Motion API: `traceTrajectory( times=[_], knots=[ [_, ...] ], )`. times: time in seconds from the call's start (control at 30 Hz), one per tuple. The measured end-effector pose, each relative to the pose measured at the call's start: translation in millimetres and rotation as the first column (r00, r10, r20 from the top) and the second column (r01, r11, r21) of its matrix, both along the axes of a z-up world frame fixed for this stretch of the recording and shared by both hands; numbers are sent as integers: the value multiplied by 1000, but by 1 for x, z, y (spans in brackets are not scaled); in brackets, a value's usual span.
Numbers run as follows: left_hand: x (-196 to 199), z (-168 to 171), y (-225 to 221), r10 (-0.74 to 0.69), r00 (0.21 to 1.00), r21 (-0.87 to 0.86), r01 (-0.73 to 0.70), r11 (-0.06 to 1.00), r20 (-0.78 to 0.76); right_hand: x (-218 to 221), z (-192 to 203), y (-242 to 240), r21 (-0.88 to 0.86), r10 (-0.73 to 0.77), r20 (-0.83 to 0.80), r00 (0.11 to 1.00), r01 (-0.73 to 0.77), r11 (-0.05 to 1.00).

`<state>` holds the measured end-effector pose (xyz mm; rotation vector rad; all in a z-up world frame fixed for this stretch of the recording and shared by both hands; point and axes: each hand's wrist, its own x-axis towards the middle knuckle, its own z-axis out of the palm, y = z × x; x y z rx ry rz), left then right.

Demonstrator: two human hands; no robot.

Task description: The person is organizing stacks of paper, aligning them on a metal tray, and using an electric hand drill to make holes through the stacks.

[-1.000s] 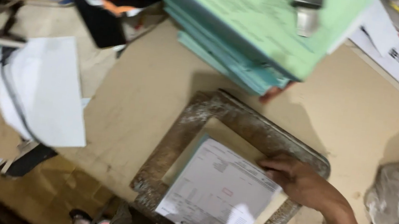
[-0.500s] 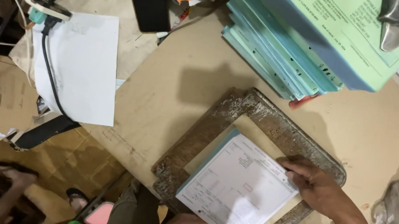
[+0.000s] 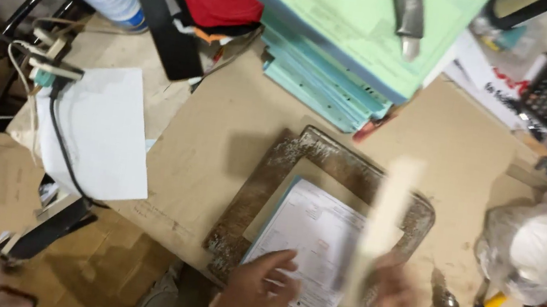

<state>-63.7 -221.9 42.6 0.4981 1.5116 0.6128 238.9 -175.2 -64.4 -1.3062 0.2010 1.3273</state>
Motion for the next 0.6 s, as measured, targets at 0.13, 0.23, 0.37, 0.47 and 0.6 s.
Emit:
traceTrajectory(
  times=[0.13, 0.23, 0.37, 0.47, 0.6],
  knots=[
    [10, -3, 3, -180, 984, 87, 178, 980, 17, -114, 53, -68, -503, 676, 430, 598, -463, 730],
    [-6, -8, 2, -200, 978, 160, 206, 965, -54, -123, 39, -88, -472, 647, 402, 647, -459, 753],
    [-9, -8, -12, -188, 971, 157, 210, 965, -145, -120, 10, -114, -454, 812, 479, 333, -698, 554],
    [-17, 0, -11, -132, 981, 258, 166, 952, -143, -143, 39, -94, -390, 742, 602, 294, -703, 595],
    [-52, 10, -7, -255, 953, 30, 263, 964, -163, -172, 67, -88, -270, 778, 361, 514, -741, 615]
  ],
)
